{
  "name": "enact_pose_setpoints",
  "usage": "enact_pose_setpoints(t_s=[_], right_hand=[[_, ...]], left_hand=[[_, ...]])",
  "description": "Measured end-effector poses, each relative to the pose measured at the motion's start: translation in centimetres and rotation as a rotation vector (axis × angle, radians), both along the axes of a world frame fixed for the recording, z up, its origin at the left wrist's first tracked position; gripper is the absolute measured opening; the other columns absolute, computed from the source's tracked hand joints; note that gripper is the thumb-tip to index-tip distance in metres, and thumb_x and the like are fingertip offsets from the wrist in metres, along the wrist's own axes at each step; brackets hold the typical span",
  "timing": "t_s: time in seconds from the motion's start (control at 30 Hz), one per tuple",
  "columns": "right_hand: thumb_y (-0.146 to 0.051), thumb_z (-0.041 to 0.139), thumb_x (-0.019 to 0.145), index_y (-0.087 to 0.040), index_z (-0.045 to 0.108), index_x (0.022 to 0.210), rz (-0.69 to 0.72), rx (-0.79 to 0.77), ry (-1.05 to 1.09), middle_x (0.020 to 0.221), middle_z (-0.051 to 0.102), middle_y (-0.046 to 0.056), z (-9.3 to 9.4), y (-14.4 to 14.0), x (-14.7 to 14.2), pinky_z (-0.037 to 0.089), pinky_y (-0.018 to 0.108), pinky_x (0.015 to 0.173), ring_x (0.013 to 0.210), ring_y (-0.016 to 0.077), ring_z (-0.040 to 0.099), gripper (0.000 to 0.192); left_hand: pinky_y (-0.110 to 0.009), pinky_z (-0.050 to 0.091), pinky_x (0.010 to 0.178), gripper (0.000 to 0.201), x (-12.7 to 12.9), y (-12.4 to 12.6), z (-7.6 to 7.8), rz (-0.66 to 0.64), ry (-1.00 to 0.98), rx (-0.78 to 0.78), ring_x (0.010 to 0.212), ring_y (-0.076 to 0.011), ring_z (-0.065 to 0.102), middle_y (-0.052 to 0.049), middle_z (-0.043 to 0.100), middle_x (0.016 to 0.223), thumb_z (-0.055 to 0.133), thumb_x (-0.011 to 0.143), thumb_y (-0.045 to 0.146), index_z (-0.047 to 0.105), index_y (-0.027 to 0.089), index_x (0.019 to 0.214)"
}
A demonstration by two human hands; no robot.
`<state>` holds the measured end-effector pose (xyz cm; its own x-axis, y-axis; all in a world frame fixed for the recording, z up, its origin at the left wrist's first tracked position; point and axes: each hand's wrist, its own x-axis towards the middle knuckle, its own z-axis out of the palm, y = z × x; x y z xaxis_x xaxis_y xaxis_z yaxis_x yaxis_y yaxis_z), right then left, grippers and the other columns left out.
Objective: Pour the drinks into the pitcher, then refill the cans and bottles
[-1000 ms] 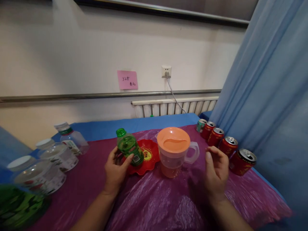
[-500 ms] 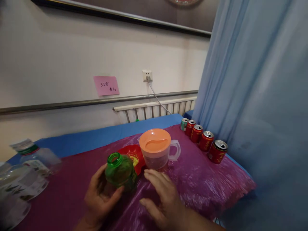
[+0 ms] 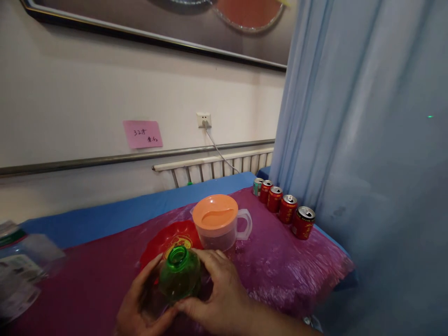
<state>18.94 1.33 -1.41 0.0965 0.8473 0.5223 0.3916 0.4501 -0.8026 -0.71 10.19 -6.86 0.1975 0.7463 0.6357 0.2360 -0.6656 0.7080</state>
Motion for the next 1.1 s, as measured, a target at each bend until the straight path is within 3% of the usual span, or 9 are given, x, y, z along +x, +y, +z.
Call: enact_pose_setpoints(t_s=[0.23,0.4,0.47,0.57,0.67,0.77,0.93,1.1], right_hand=[[-0.024,0.073,0.066,-0.023,0.063,0.113,-0.088,-0.025,0.102,0.105,0.073,0.004,-1.2,-1.5,1.4,0.057,0.034,0.081,0.091,0.0222,0.069,0.048],[-0.028,0.076,0.072,-0.024,0.058,0.126,-0.314,0.063,0.121,0.11,0.075,0.006,-1.6,-5.3,6.3,0.059,0.03,0.078,0.095,0.0241,0.073,0.057],[-0.034,0.08,0.073,-0.024,0.06,0.124,-0.48,0.054,0.137,0.108,0.075,0.007,-0.6,-6.5,9.0,0.059,0.031,0.076,0.091,0.0247,0.073,0.056],[-0.047,0.083,0.069,-0.023,0.063,0.111,-0.751,0.054,0.156,0.083,0.071,0.003,1.7,-6.1,12.9,0.054,0.029,0.06,0.07,0.0208,0.066,0.052],[-0.057,0.081,0.067,-0.021,0.063,0.104,-0.907,0.053,0.084,0.064,0.056,-0.005,3.7,-2.5,16.4,0.043,0.026,0.052,0.055,0.0153,0.052,0.054],[-0.064,0.073,0.072,-0.018,0.062,0.107,-0.914,-0.032,-0.061,0.064,0.056,-0.005,4.3,3.4,19.3,0.042,0.028,0.055,0.058,0.0164,0.053,0.058],[-0.055,0.077,0.076,-0.016,0.063,0.113,-0.886,-0.223,-0.139,0.088,0.071,0.005,2.0,13.9,21.9,0.051,0.033,0.072,0.08,0.023,0.066,0.056],[-0.04,0.066,0.097,-0.017,0.062,0.125,-0.889,-0.452,-0.195,0.123,0.066,0.009,-0.8,20.4,22.9,0.057,0.043,0.088,0.103,0.0226,0.067,0.037]], left_hand=[[-0.05,0.062,0.095,0.088,0.4,0.4,0.8,-0.287,0.139,-0.034,0.114,-0.0372,0.071,-0.012,0.071,0.132,0.086,0.067,0.052,0.053,0.033,0.146],[-0.047,0.06,0.099,0.065,0.5,1.2,1.1,-0.173,0.242,0.056,0.111,-0.0288,0.074,-0.008,0.076,0.122,0.071,0.086,0.036,0.048,0.034,0.147],[-0.045,0.061,0.098,0.059,0.7,1.4,1.0,-0.109,0.234,0.098,0.105,-0.0265,0.076,-0.005,0.078,0.116,0.07,0.087,0.033,0.051,0.035,0.144],[-0.042,0.063,0.094,0.054,1.2,1.6,0.8,-0.072,0.213,0.125,0.097,-0.0244,0.078,-0.003,0.08,0.109,0.07,0.087,0.032,0.055,0.035,0.14],[-0.038,0.064,0.092,0.052,1.5,1.6,0.8,-0.066,0.221,0.128,0.093,-0.0227,0.079,-0.001,0.081,0.106,0.069,0.088,0.031,0.057,0.035,0.137],[-0.036,0.064,0.09,0.047,1.6,1.9,0.6,-0.066,0.213,0.125,0.089,-0.0218,0.08,-0.001,0.081,0.102,0.068,0.088,0.03,0.059,0.034,0.134],[-0.029,0.065,0.084,0.038,1.1,2.7,-0.2,-0.045,0.247,0.103,0.086,-0.0194,0.08,0.0,0.082,0.099,0.068,0.089,0.032,0.064,0.031,0.127],[-0.023,0.063,0.084,0.034,0.6,3.1,-0.2,-0.04,0.246,0.097,0.084,-0.0174,0.08,0.0,0.082,0.097,0.069,0.09,0.033,0.065,0.03,0.124]])
